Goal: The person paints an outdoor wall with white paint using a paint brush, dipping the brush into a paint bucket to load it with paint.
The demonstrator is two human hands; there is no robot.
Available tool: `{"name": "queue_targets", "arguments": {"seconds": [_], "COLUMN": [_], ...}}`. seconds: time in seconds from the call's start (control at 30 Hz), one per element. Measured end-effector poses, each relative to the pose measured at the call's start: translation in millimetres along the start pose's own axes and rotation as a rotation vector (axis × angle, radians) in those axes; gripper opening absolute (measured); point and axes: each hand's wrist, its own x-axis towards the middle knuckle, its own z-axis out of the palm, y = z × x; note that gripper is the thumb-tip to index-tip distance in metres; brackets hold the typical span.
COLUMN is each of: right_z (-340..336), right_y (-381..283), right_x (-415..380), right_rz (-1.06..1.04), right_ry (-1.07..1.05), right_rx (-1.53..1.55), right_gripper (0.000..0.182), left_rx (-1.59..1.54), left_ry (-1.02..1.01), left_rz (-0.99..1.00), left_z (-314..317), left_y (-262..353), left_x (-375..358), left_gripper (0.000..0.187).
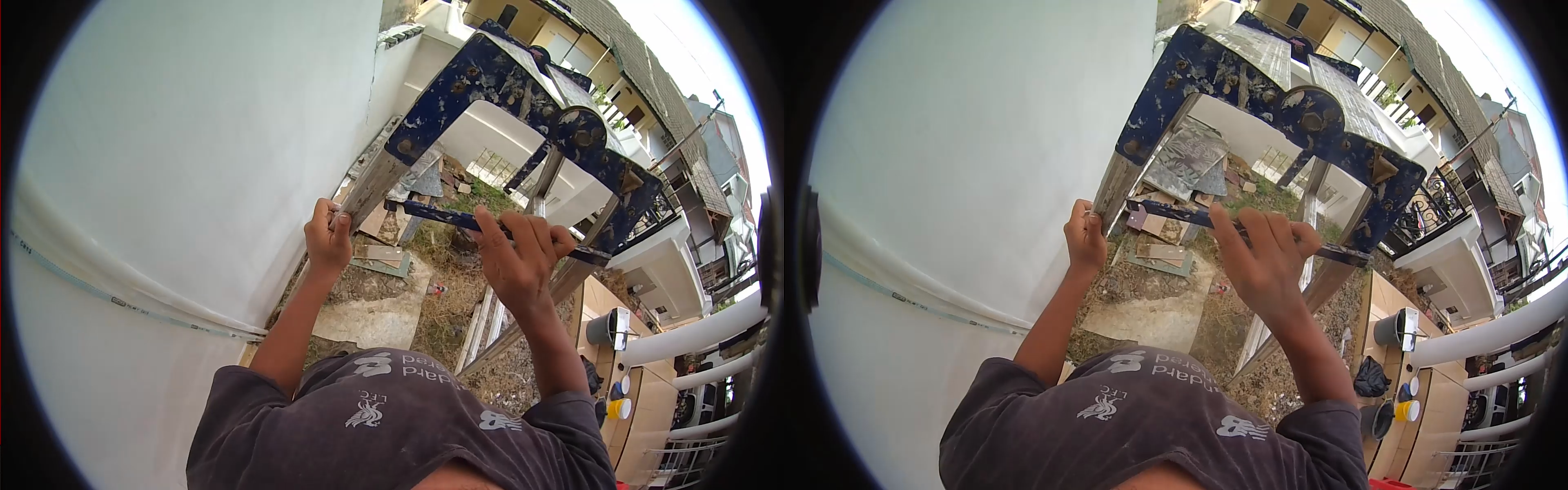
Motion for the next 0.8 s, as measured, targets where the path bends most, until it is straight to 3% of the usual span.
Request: {"name": "queue_targets", "arguments": {"seconds": [0.23,0.63,0.73,0.8], "right_z": [0,6,2,1], "right_y": [-8,-9,-13,-12], "right_x": [5,25,27,32], "right_rz": [0.043,0.205,0.243,0.270], "right_ry": [0.122,0.286,0.251,0.298], "right_rx": [0.079,0.064,0.091,0.053], "right_gripper": [0.027,0.024,0.032,0.026], "left_rx": [0.012,0.048,0.058,0.045], "left_ry": [0.038,0.049,0.046,0.050], "left_rz": [0.020,0.040,0.051,0.052], "left_z": [0,1,0,1], "left_y": [1,3,4,0], "left_x": [-2,-1,0,-1], "left_gripper": [0.073,0.071,0.071,0.071]}}
